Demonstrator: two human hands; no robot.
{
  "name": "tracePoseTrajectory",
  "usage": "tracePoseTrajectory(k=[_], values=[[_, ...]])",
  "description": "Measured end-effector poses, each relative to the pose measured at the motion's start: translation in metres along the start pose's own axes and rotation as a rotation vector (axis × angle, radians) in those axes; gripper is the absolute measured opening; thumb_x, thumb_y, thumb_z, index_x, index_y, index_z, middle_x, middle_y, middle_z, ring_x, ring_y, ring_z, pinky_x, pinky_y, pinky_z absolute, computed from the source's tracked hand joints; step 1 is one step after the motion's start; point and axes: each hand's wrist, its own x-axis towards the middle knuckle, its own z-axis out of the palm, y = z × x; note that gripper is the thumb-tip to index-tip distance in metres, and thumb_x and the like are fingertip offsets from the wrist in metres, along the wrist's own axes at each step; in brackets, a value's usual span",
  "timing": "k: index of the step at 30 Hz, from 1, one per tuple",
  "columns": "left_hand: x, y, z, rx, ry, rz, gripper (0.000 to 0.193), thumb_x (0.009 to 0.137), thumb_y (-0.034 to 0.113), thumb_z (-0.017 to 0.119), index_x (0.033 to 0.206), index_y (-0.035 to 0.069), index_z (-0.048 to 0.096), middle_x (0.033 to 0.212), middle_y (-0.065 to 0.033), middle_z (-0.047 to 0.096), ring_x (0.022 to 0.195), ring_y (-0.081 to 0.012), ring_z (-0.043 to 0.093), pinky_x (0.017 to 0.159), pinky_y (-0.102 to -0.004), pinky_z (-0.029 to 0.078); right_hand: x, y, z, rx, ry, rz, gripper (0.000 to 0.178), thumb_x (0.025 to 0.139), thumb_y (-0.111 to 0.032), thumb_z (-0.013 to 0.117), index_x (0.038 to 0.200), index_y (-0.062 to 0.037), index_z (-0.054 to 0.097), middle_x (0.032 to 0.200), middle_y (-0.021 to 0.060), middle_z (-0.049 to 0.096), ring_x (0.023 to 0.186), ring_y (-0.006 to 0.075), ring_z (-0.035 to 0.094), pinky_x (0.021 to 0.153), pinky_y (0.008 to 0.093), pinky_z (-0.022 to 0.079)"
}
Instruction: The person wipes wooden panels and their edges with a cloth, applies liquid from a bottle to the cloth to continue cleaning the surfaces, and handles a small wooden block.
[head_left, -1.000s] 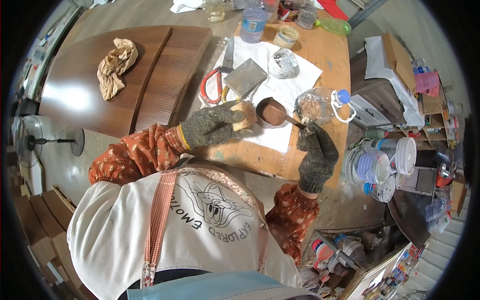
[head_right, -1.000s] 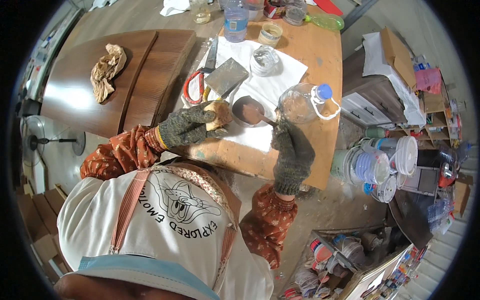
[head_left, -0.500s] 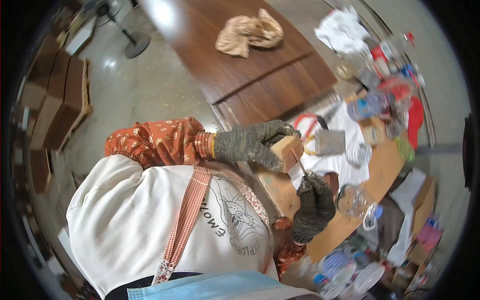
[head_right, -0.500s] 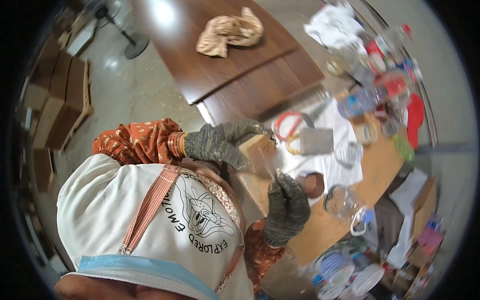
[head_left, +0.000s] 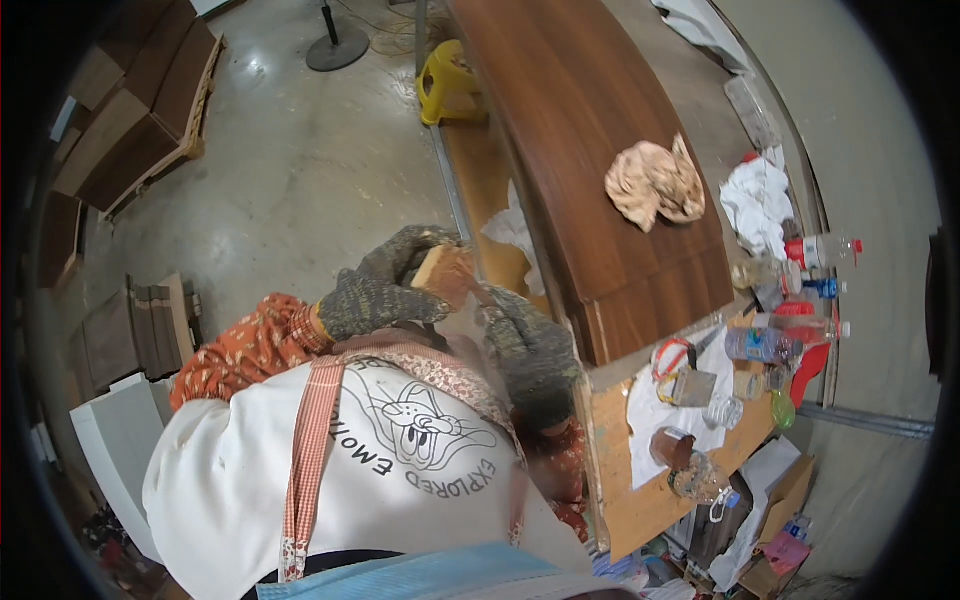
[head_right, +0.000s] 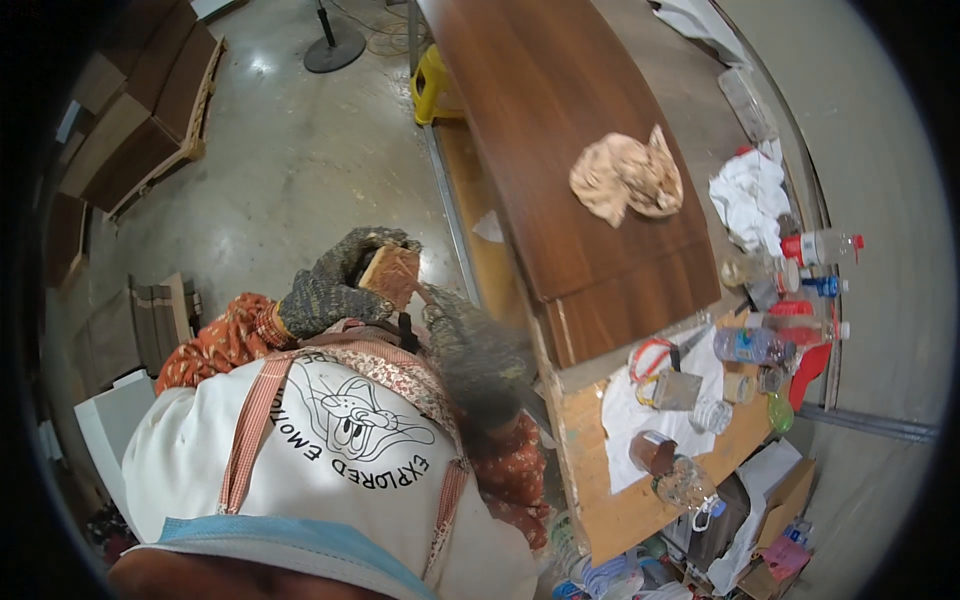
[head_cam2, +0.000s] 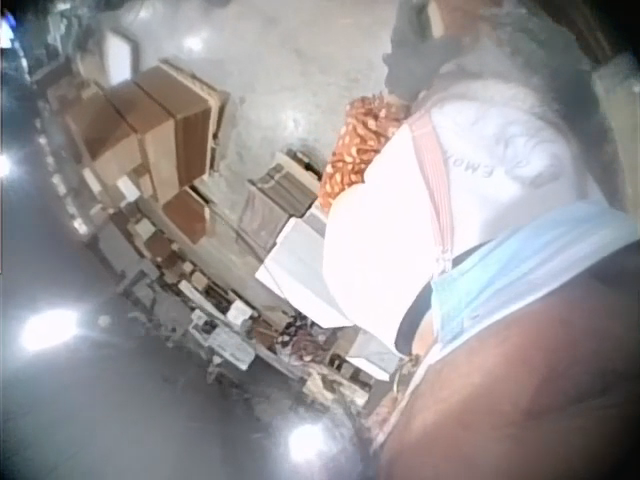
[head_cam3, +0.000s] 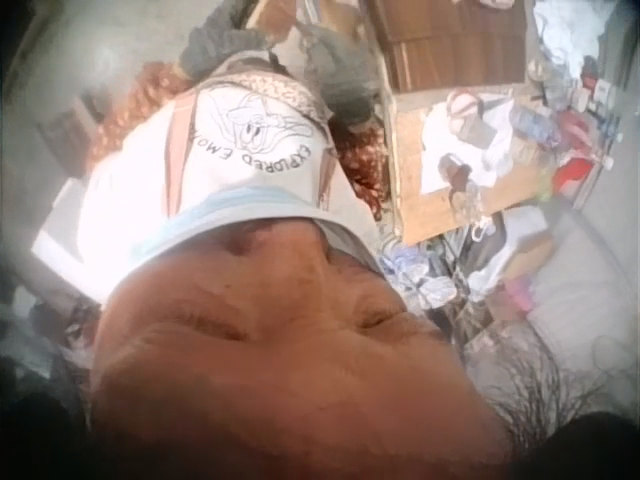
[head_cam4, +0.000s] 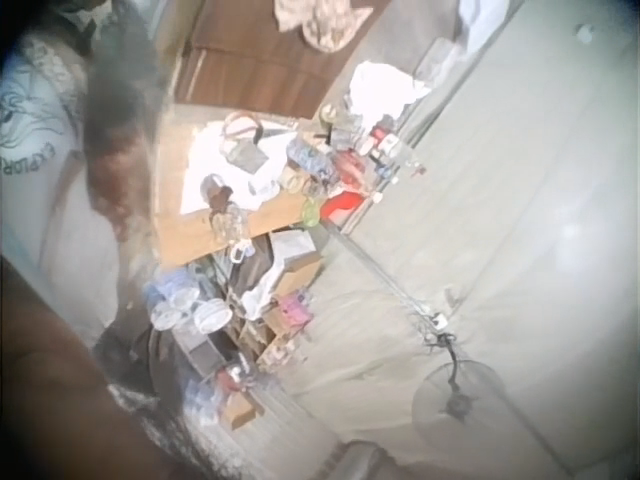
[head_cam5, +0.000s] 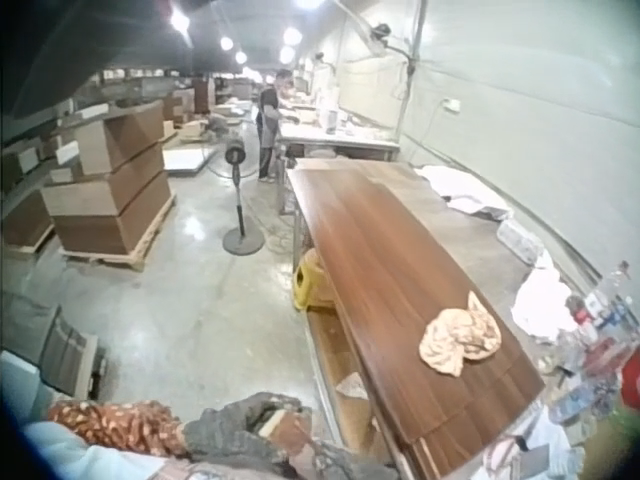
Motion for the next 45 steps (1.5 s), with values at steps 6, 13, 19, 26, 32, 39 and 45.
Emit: tracePoseTrajectory(k=[6,13,19,26,32,39,45], values=[[0.01,-0.007,-0.043,0.024,0.17,0.071,0.078,0.068,0.009,0.082,0.133,0.008,0.04,0.136,-0.0129,0.045,0.122,-0.0249,0.047,0.1,-0.0389,0.043,0.042,0.033,0.067,0.111,-0.186,-0.08,0.039,0.081,-0.013,0.063,0.119,-0.0054,0.06,0.112,0.013,0.061,0.099,0.0235,0.059,0.084,0.036,0.047],[0.048,-0.038,-0.075,0.202,0.284,0.236,0.078,0.067,0.002,0.081,0.133,0.01,0.04,0.135,-0.0134,0.045,0.124,-0.0267,0.046,0.099,-0.0406,0.044,0.101,0.068,0.072,0.264,-0.242,-0.038,0.033,0.083,-0.015,0.061,0.115,-0.007,0.062,0.11,0.0126,0.062,0.095,0.0291,0.059,0.081,0.0376,0.047],[0.096,-0.026,-0.097,-0.022,0.363,0.348,0.077,0.066,0.003,0.081,0.132,0.009,0.041,0.133,-0.0136,0.047,0.123,-0.0261,0.047,0.097,-0.0395,0.046,0.165,0.098,0.089,0.33,-0.243,0.064,0.028,0.084,-0.019,0.063,0.109,-0.0047,0.064,0.102,0.0152,0.065,0.092,0.0323,0.061,0.08,0.0384,0.049],[0.174,0.005,-0.151,-0.056,0.336,0.373,0.079,0.065,0.004,0.082,0.132,0.008,0.04,0.132,-0.0141,0.048,0.121,-0.0263,0.048,0.093,-0.0392,0.049,0.258,0.12,0.096,0.476,-0.188,0.062,0.027,0.087,-0.02,0.062,0.109,-0.0048,0.062,0.098,0.0159,0.065,0.088,0.0328,0.062,0.078,0.0386,0.049],[0.254,0.057,-0.183,-0.028,0.22,0.257,0.08,0.067,0.009,0.082,0.134,0.005,0.038,0.131,-0.0138,0.048,0.116,-0.027,0.052,0.093,-0.0389,0.048,0.313,0.15,0.077,0.306,0.064,0.13,0.024,0.087,-0.018,0.061,0.105,-0.0017,0.061,0.092,0.0161,0.064,0.082,0.032,0.061,0.071,0.0393,0.049],[0.32,0.092,-0.189,-0.071,0.059,0.103,0.078,0.069,0.007,0.078,0.135,0.002,0.037,0.13,-0.015,0.049,0.117,-0.0274,0.051,0.096,-0.0403,0.045,0.331,0.17,0.069,-0.313,0.28,-0.146,0.025,0.082,-0.009,0.057,0.105,-0.0011,0.062,0.086,0.0138,0.063,0.075,0.0259,0.062,0.064,0.0357,0.051],[0.385,0.105,-0.211,0.168,-0.228,0.047,0.077,0.072,0.006,0.074,0.138,0.003,0.035,0.134,-0.0129,0.047,0.12,-0.024,0.049,0.101,-0.0345,0.04,0.352,0.15,0.068,-0.403,0.4,-0.008,0.033,0.084,-0.015,0.057,0.115,-0.0036,0.06,0.094,0.0148,0.064,0.08,0.0277,0.063,0.067,0.0367,0.05]])
